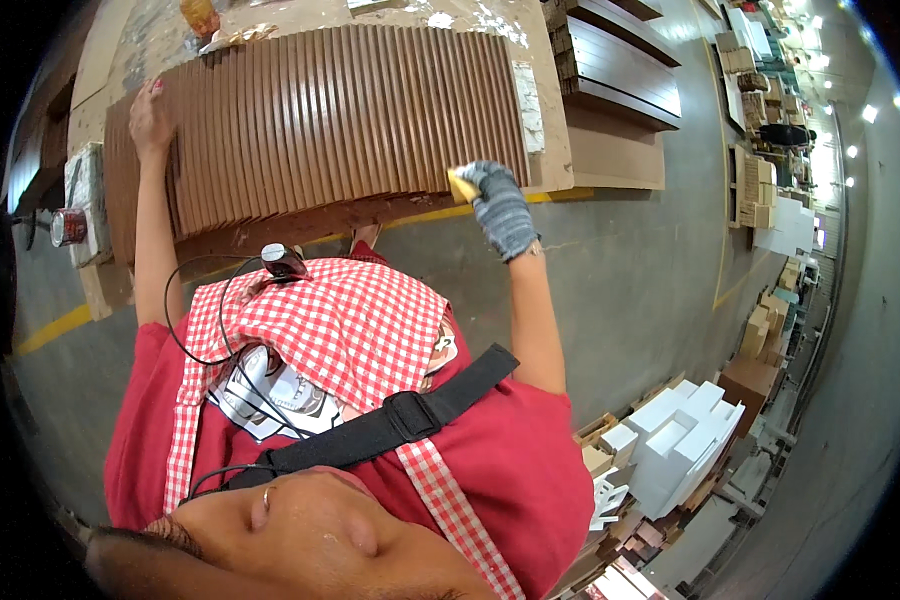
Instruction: The person wipes a slatted wood panel with a yellow sponge and a cloth, moving the sponge back and forth along the grooves and wiping the edges of the panel by hand.
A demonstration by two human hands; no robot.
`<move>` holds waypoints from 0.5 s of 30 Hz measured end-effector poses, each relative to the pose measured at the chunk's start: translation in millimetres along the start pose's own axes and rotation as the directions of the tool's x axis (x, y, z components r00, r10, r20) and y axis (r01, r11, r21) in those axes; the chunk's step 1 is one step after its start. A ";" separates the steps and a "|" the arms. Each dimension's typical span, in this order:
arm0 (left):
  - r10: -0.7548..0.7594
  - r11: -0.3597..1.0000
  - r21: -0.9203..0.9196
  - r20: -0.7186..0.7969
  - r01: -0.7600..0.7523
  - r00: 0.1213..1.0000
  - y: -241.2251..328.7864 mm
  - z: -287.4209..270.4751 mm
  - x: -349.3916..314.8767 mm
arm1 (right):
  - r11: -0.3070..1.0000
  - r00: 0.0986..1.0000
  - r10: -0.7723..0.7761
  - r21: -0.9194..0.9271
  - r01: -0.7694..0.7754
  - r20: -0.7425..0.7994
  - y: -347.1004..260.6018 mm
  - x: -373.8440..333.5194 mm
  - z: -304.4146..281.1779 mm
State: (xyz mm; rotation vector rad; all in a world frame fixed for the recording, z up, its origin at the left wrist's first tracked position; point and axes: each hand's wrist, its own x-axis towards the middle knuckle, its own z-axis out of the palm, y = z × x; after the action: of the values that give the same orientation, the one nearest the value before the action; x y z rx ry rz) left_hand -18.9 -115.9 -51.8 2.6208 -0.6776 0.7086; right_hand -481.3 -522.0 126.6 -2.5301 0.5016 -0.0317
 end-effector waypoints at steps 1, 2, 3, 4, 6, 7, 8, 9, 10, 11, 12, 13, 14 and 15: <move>0.002 1.000 0.006 0.001 -0.002 1.000 2.2 -4.9 -0.6 | 0.987 0.993 -0.112 -0.108 0.115 0.031 3.6 -6.7 -2.4; -0.028 1.000 -0.005 -0.001 0.028 1.000 2.8 -11.6 -3.3 | 0.998 0.996 -0.051 -0.027 0.053 0.067 11.4 -8.5 -2.3; -0.055 0.998 -0.014 -0.002 0.055 0.998 3.3 -21.7 -3.0 | 0.998 0.996 -0.055 -0.019 0.056 0.070 9.9 -6.3 -2.9; -0.042 0.999 -0.029 0.004 0.042 0.999 9.4 -17.8 1.5 | 0.987 0.999 0.047 0.152 -0.047 0.005 8.8 -5.6 -6.0; -0.091 0.995 -0.040 -0.004 0.091 0.996 19.6 -11.9 7.9 | 0.985 0.984 0.065 0.170 -0.036 -0.166 7.9 -0.5 -7.5; -0.081 0.996 -0.044 -0.002 0.080 0.997 16.0 -8.7 8.6 | 0.984 0.982 0.074 0.174 -0.044 -0.172 6.0 6.1 -5.2; -0.067 0.994 -0.085 0.001 0.067 0.998 8.2 -6.3 7.5 | 0.996 0.986 -0.017 0.085 0.032 -0.168 3.7 13.8 -2.1; -0.053 0.990 -0.128 0.005 0.053 0.999 2.6 -2.1 7.1 | 0.994 0.982 -0.107 -0.005 0.107 -0.157 2.1 15.6 0.3; -0.046 0.990 -0.132 0.004 0.046 0.999 6.0 -1.2 9.1 | 0.998 0.991 -0.045 0.034 0.049 -0.130 6.1 12.1 5.5; -0.075 0.983 -0.168 0.010 0.076 0.997 7.0 -7.5 4.8 | 0.998 0.991 -0.053 0.037 0.058 -0.125 13.8 9.0 12.5; -0.105 0.973 -0.206 0.016 0.106 0.994 9.0 -12.8 2.0 | 1.000 0.994 -0.002 -0.005 0.001 -0.109 22.0 1.5 18.0; -0.094 0.972 -0.214 0.014 0.095 0.995 15.0 -14.9 8.3 | 0.996 0.992 0.066 -0.051 -0.072 -0.110 21.7 -14.2 14.1; -0.149 0.965 -0.214 0.036 0.154 0.988 13.7 -20.0 5.3 | 0.996 0.994 0.086 -0.027 -0.088 -0.066 12.2 -23.0 9.7; -0.206 0.954 -0.213 0.056 0.213 0.977 12.2 -25.3 2.2 | 0.997 0.996 0.076 -0.018 -0.077 -0.056 14.1 -28.0 9.4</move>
State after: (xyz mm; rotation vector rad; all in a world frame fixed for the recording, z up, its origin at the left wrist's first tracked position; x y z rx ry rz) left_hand -33.3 -115.8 -27.5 2.4586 -0.4482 0.4980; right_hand -511.0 -518.1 113.5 -2.5333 0.6235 -0.0685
